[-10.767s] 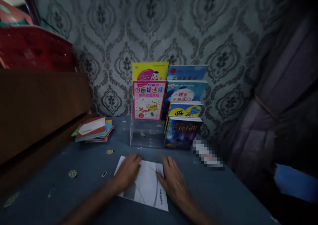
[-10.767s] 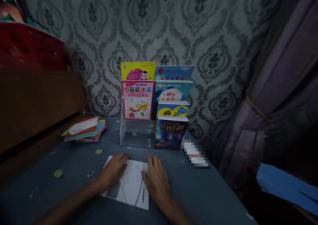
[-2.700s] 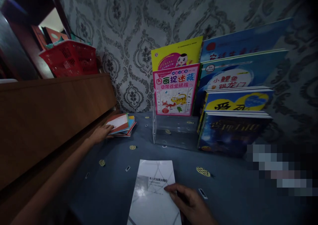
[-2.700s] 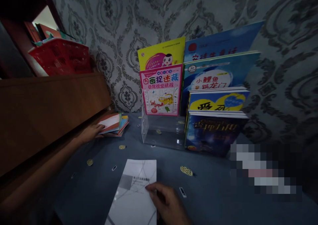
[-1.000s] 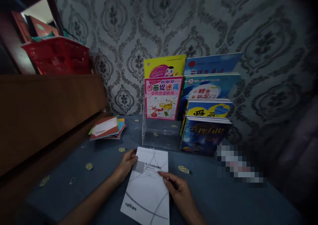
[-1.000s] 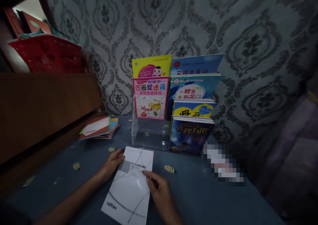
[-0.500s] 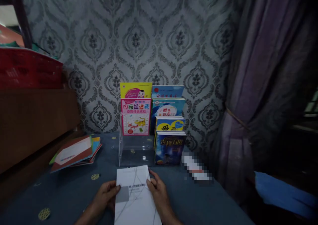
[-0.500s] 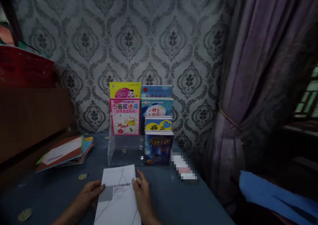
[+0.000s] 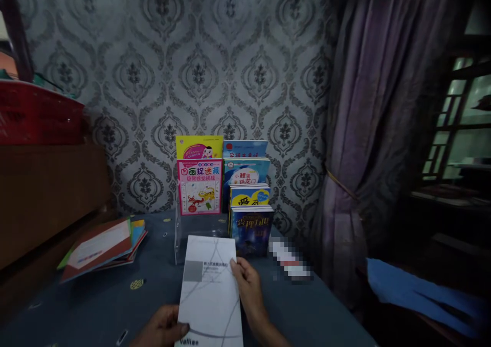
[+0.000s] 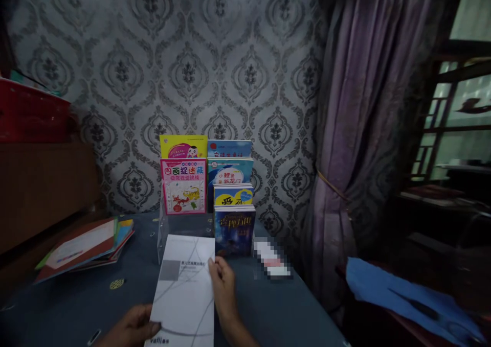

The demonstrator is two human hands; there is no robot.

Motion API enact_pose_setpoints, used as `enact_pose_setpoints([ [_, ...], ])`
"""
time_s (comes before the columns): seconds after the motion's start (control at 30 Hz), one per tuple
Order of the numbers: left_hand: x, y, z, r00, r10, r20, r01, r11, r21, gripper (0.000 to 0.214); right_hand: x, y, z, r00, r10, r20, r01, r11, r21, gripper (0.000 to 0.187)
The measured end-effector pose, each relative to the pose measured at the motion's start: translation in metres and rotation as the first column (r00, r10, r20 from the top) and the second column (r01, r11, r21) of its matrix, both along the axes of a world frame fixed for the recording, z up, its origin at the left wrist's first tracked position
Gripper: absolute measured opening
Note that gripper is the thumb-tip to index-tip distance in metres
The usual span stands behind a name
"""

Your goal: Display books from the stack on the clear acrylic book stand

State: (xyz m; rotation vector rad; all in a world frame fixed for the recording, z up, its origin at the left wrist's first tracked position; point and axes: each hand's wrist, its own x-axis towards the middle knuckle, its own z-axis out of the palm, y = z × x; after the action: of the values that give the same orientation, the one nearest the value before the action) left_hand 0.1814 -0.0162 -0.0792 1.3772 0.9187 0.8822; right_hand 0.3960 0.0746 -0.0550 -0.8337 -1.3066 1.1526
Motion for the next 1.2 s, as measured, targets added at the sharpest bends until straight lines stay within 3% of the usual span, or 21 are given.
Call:
enact_pose_setpoints([
  [0.17, -0.02, 0.001, 0.013, 0.978, 0.154, -0.138, -0.144, 0.986, 0.081, 0.059, 0.015, -0.013, 0.017, 0.937, 0.305, 0.169, -0.303, 0.952, -0.04, 0.057],
  [0.33, -0.021, 0.007, 0.036, 0.949, 0.311, -0.061, -0.306, 0.949, 0.07, 0.065, 0.02, -0.026, 0.033, 0.878, 0.45, 0.162, -0.437, 0.893, -0.109, 0.052],
  [0.47, -0.016, 0.01, 0.052, 0.918, 0.395, 0.01, -0.395, 0.916, 0.076, 0.062, 0.015, -0.023, 0.032, 0.877, 0.458, 0.145, -0.448, 0.889, -0.098, 0.053],
  [0.67, -0.019, 0.022, 0.065, 0.923, 0.383, 0.038, -0.384, 0.918, 0.1, 0.062, 0.003, -0.003, 0.026, 0.901, 0.419, 0.114, -0.41, 0.907, -0.096, 0.052],
  [0.77, -0.024, 0.037, 0.078, 0.921, 0.389, 0.004, -0.385, 0.909, 0.163, 0.064, -0.004, 0.012, 0.034, 0.927, 0.355, 0.119, -0.354, 0.935, -0.03, 0.049],
  [0.83, -0.027, 0.049, 0.093, 0.912, 0.409, -0.033, -0.388, 0.886, 0.252, 0.061, -0.008, 0.026, 0.049, 0.937, 0.32, 0.143, -0.331, 0.941, 0.064, 0.044],
  [0.93, -0.033, 0.072, 0.126, 0.879, 0.473, -0.054, -0.395, 0.789, 0.471, 0.047, -0.013, 0.05, 0.087, 0.949, 0.237, 0.206, -0.286, 0.922, 0.259, 0.032],
  [1.1, -0.04, 0.113, 0.187, 0.769, 0.639, 0.012, -0.384, 0.447, 0.808, 0.029, -0.022, 0.093, 0.162, 0.972, -0.015, 0.233, -0.129, 0.797, 0.59, 0.018],
  [1.2, -0.045, 0.134, 0.208, 0.723, 0.689, 0.041, -0.36, 0.326, 0.874, 0.026, -0.028, 0.112, 0.188, 0.973, -0.067, 0.221, -0.103, 0.728, 0.677, 0.015],
])
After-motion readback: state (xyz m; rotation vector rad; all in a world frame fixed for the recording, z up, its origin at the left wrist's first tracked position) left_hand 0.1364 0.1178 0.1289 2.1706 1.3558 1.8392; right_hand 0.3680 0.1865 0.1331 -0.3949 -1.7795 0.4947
